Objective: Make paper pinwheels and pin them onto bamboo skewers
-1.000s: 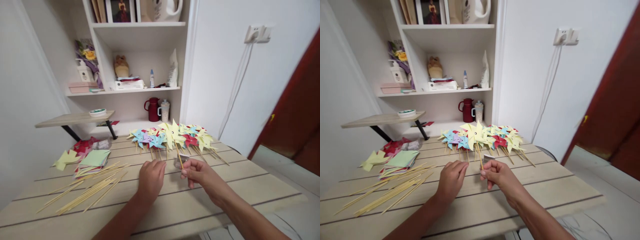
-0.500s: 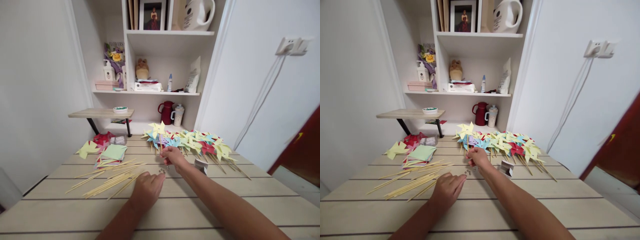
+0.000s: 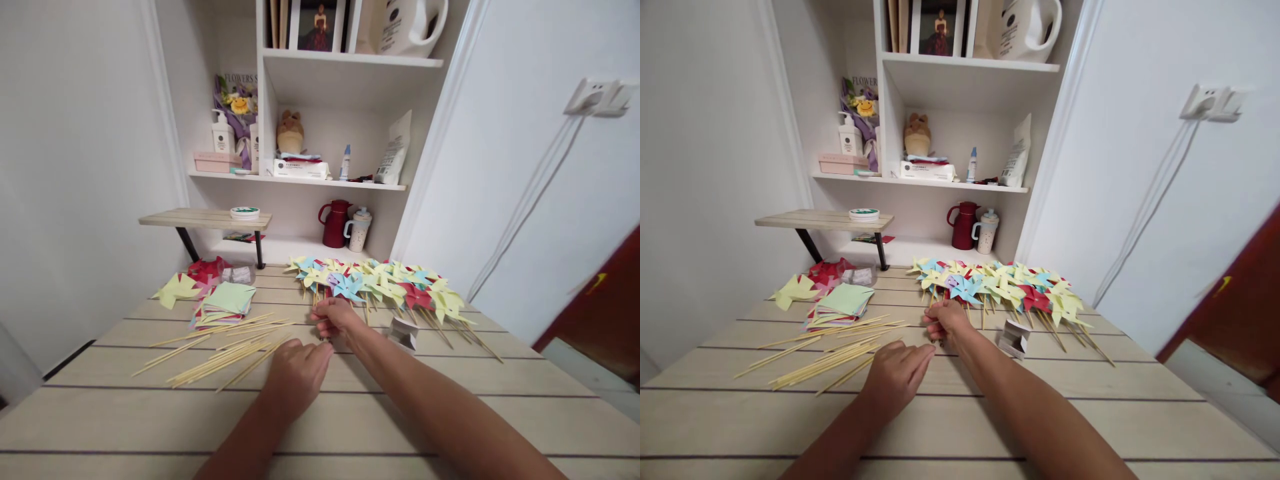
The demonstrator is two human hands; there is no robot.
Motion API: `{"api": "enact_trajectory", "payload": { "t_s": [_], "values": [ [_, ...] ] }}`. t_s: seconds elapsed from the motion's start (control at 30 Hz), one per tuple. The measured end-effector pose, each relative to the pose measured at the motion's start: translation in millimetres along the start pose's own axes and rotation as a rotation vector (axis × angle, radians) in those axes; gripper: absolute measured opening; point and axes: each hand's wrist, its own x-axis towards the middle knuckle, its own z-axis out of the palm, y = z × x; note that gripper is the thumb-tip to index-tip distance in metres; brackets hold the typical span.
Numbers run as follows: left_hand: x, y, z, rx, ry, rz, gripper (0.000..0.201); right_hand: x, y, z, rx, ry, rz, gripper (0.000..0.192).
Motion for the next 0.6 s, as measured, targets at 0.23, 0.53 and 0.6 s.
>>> {"api": "enact_trajectory", "payload": {
  "t_s": [0.23, 0.53, 0.6],
  "values": [
    [-4.8, -4.7, 5.8, -0.071, -0.050, -0.067, 0.021, -5.6, 2.0, 5.5, 0.012, -0.030, 0.002, 0.010],
    [-5.4, -8.8, 1.1, -0.048, -0.036, -0.153, 0.020, -34.1, 7.0, -15.2, 0.057, 0.045, -0.253, 0.013],
    [-4.2, -13.8, -2.7, 0.021, 0.030, -0.266, 0.020, -42.4, 14.7, -23.6, 0.052, 0.042, -0.321, 0.016]
  ]
}}
